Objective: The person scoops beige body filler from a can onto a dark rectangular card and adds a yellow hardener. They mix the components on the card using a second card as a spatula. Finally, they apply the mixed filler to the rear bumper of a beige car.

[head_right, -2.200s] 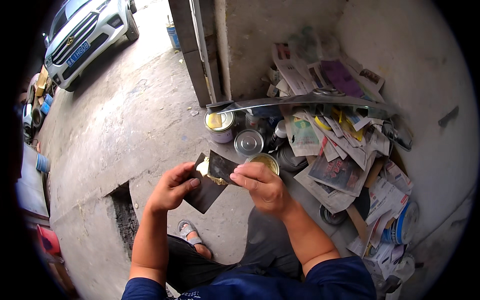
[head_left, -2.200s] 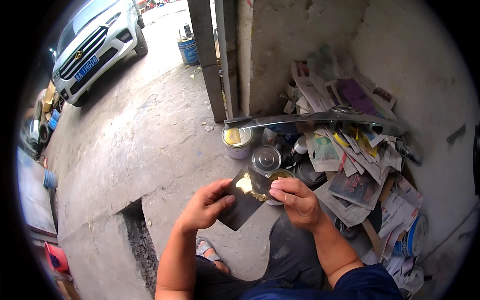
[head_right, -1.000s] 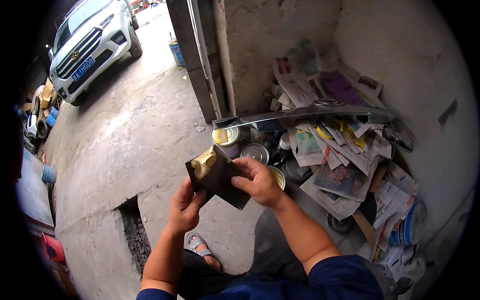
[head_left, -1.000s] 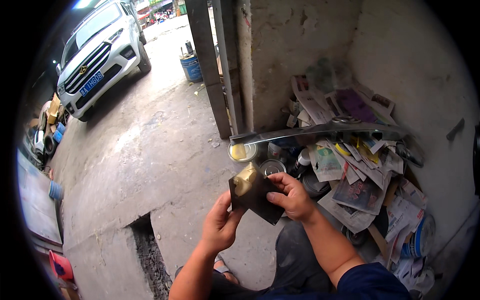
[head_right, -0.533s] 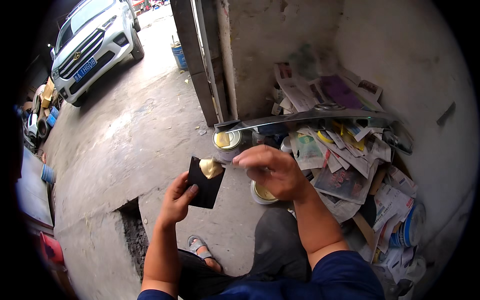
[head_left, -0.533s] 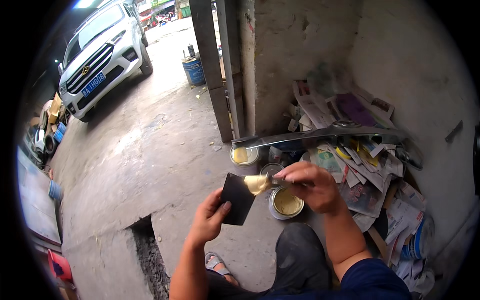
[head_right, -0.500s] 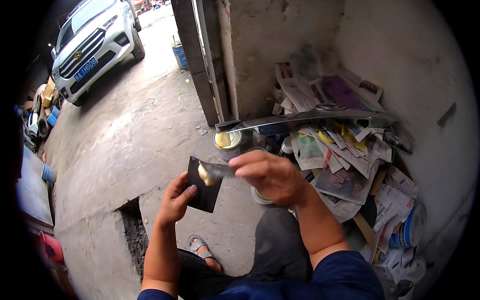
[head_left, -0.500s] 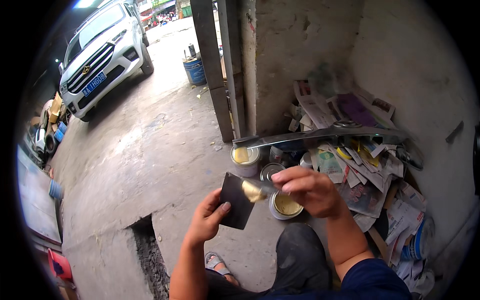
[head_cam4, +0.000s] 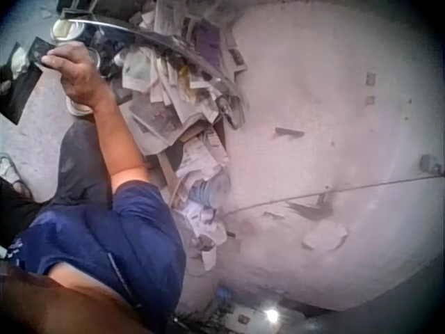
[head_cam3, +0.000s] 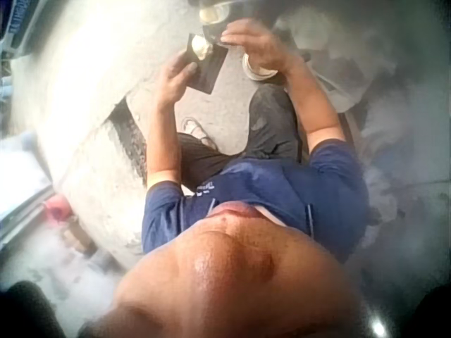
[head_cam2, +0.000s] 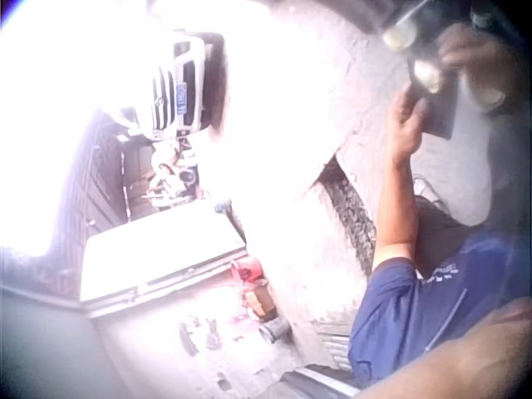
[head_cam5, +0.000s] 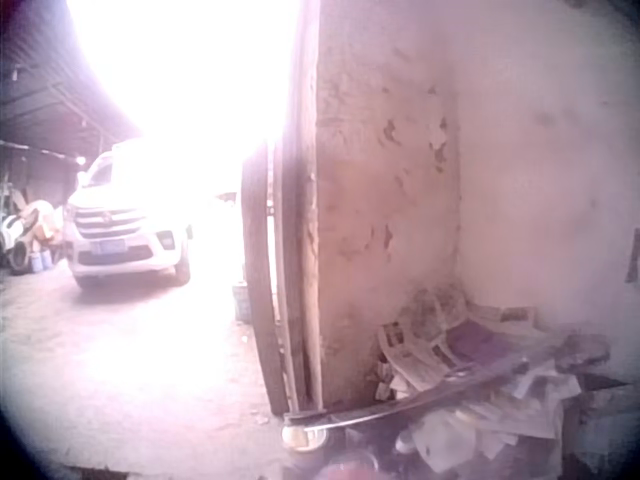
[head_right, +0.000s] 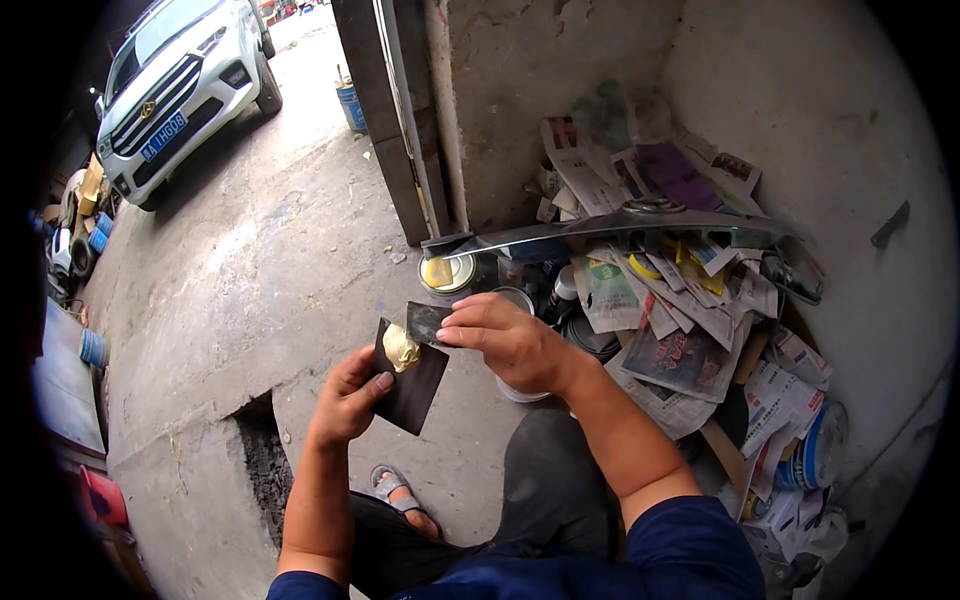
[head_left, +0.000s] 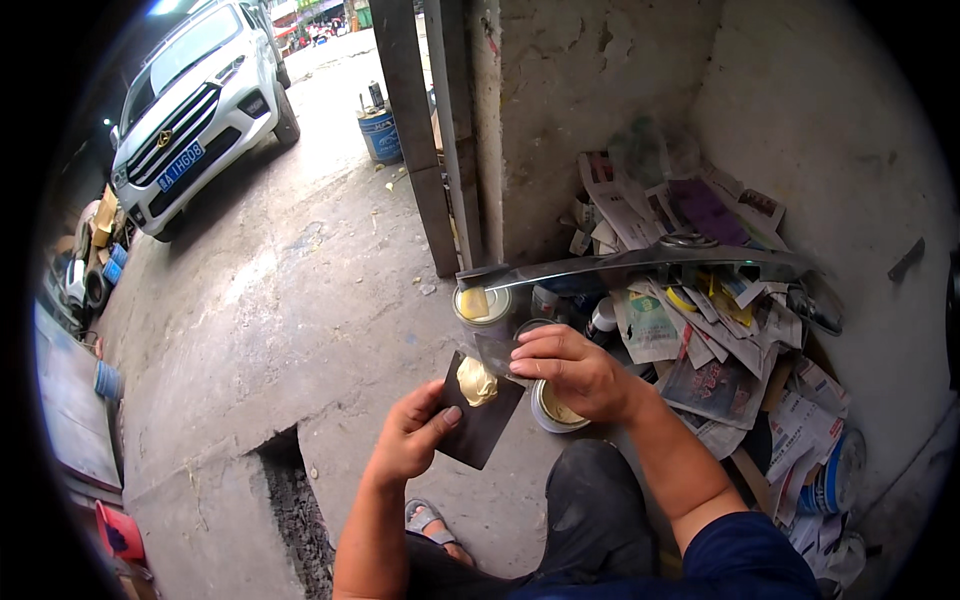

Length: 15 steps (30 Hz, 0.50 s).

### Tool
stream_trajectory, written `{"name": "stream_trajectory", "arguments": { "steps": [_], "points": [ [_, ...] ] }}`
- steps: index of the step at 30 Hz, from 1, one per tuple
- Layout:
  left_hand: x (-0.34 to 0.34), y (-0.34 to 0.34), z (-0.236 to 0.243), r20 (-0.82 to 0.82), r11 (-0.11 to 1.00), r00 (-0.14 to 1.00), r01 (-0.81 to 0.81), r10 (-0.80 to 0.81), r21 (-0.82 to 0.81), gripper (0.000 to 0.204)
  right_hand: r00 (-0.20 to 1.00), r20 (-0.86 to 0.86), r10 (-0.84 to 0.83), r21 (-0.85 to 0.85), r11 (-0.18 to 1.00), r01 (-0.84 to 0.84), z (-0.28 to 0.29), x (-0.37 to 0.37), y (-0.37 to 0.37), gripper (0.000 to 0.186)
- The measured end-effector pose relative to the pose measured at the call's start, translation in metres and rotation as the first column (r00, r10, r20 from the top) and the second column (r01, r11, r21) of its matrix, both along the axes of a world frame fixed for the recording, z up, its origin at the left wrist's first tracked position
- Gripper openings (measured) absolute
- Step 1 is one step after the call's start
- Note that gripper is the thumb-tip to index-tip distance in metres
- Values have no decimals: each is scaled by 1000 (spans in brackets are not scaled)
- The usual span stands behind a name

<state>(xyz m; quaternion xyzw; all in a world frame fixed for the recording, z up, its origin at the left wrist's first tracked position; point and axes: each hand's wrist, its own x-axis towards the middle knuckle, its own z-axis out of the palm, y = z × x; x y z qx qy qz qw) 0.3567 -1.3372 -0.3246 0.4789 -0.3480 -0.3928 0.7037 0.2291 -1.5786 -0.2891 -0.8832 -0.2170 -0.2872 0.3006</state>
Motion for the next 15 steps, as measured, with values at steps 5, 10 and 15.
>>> {"name": "stream_trajectory", "arguments": {
  "steps": [5, 10, 15],
  "points": [
    [-12, -14, 2, -276, 964, 948, -210, 160, -163, 40, 945, -324, 34, 566, 808, 165, -32, -9, -4, 46],
    [-28, -34, -9, -454, 876, 834, -440, 315, -200, 39, 950, -158, 271, 972, 212, 101, -28, -2, 41, 48],
    [-39, -41, -7, -340, 826, 823, -533, 455, -185, 37, 922, -190, 337, 969, 214, 122, -24, 0, 66, 50]
  ]
}}
